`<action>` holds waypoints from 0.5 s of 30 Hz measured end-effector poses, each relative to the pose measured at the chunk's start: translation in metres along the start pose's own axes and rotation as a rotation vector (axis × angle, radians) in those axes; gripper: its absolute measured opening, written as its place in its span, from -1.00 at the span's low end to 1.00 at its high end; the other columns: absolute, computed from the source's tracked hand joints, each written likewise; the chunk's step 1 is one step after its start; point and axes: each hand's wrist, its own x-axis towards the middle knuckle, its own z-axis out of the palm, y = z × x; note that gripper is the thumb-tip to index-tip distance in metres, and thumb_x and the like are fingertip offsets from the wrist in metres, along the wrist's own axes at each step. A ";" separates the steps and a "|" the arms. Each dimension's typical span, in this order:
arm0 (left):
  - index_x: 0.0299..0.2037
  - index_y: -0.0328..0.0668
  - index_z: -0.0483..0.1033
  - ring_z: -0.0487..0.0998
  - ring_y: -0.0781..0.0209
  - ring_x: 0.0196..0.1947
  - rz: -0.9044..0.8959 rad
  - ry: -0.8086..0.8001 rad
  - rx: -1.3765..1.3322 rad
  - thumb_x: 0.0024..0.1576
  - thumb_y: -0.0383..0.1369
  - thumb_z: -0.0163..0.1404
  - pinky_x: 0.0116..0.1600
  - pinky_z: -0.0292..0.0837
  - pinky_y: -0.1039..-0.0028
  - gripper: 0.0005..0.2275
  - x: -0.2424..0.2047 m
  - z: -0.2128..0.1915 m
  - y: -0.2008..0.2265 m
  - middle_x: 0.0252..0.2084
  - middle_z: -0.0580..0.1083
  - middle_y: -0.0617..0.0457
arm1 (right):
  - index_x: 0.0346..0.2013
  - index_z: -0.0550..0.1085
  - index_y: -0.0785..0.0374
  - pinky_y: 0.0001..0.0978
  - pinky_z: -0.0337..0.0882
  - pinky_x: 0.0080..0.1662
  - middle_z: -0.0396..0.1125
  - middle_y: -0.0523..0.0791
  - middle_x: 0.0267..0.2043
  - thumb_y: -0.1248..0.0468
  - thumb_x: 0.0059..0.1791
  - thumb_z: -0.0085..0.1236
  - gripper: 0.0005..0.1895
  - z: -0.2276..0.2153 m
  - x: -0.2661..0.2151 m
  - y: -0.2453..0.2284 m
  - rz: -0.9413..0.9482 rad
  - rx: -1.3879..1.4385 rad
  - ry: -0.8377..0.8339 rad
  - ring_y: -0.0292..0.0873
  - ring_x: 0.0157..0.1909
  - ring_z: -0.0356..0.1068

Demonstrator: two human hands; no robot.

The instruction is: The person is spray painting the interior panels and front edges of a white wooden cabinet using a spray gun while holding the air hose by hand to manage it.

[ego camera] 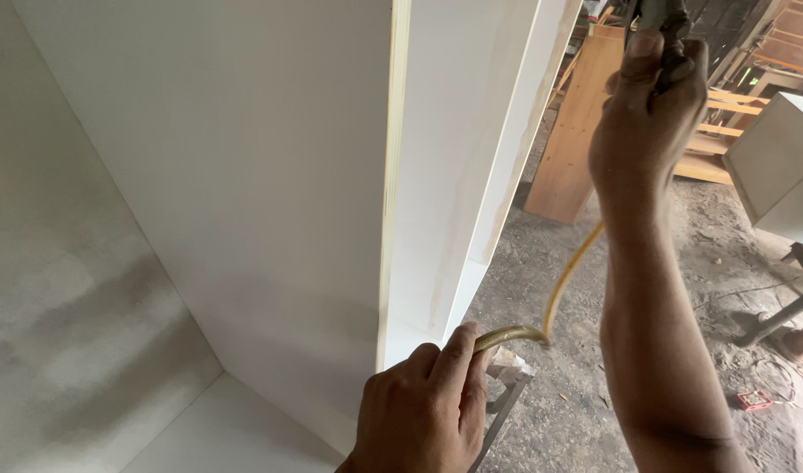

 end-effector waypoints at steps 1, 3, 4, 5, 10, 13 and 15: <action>0.10 -0.52 0.48 0.52 0.20 -0.77 0.017 0.005 -0.002 0.22 -0.37 0.07 -0.74 0.36 0.39 -0.67 0.000 0.001 0.000 -0.63 0.46 -0.11 | -0.13 0.31 0.20 -0.44 0.43 -0.32 0.34 -0.20 -0.39 -0.03 0.34 -0.21 -0.61 -0.006 -0.002 -0.003 0.007 -0.011 -0.034 -0.36 -0.37 0.36; 0.10 -0.52 0.49 0.53 0.20 -0.75 0.055 0.012 -0.005 0.23 -0.37 0.07 -0.71 0.39 0.41 -0.67 -0.001 0.002 0.002 -0.64 0.46 -0.12 | -0.12 0.30 0.22 -0.44 0.41 -0.31 0.34 -0.19 -0.38 -0.01 0.36 -0.21 -0.62 -0.019 -0.004 -0.011 0.023 -0.036 -0.098 -0.36 -0.34 0.37; 0.10 -0.53 0.48 0.54 0.20 -0.74 0.064 0.014 -0.016 0.22 -0.37 0.07 -0.70 0.41 0.42 -0.67 -0.002 0.004 0.001 -0.63 0.47 -0.13 | -0.12 0.30 0.21 -0.43 0.38 -0.33 0.34 -0.19 -0.38 -0.01 0.37 -0.20 -0.62 -0.023 -0.008 -0.015 0.058 -0.057 -0.122 -0.36 -0.37 0.35; 0.10 -0.54 0.48 0.54 0.19 -0.73 0.072 0.015 -0.027 0.22 -0.38 0.07 -0.68 0.42 0.43 -0.66 -0.003 0.005 0.001 -0.62 0.47 -0.13 | -0.12 0.31 0.20 -0.43 0.35 -0.35 0.34 -0.19 -0.38 -0.02 0.37 -0.19 -0.62 -0.027 -0.012 -0.018 0.093 -0.078 -0.146 -0.35 -0.40 0.32; 0.11 -0.55 0.47 0.57 0.17 -0.71 0.059 -0.038 -0.058 0.23 -0.38 0.06 -0.67 0.46 0.42 -0.66 -0.003 0.006 0.004 -0.60 0.48 -0.16 | -0.17 0.30 0.19 -0.40 0.32 -0.40 0.31 -0.17 -0.43 -0.04 0.34 -0.16 -0.60 -0.044 -0.025 -0.040 0.189 -0.164 -0.251 -0.32 -0.46 0.28; 0.11 -0.54 0.48 0.56 0.17 -0.73 0.047 -0.067 -0.073 0.22 -0.38 0.07 -0.69 0.44 0.41 -0.65 -0.005 0.005 0.004 -0.61 0.48 -0.16 | -0.23 0.34 0.22 -0.35 0.29 -0.44 0.31 -0.16 -0.46 -0.05 0.32 -0.18 -0.56 -0.059 -0.029 -0.053 0.261 -0.287 -0.349 -0.28 -0.49 0.27; 0.11 -0.55 0.49 0.56 0.18 -0.72 0.066 -0.051 -0.085 0.23 -0.37 0.07 -0.68 0.44 0.42 -0.65 -0.006 0.006 0.004 -0.61 0.48 -0.15 | -0.29 0.38 0.22 -0.32 0.31 -0.46 0.34 -0.18 -0.47 -0.06 0.30 -0.19 -0.52 -0.070 -0.028 -0.061 0.329 -0.433 -0.433 -0.26 -0.53 0.30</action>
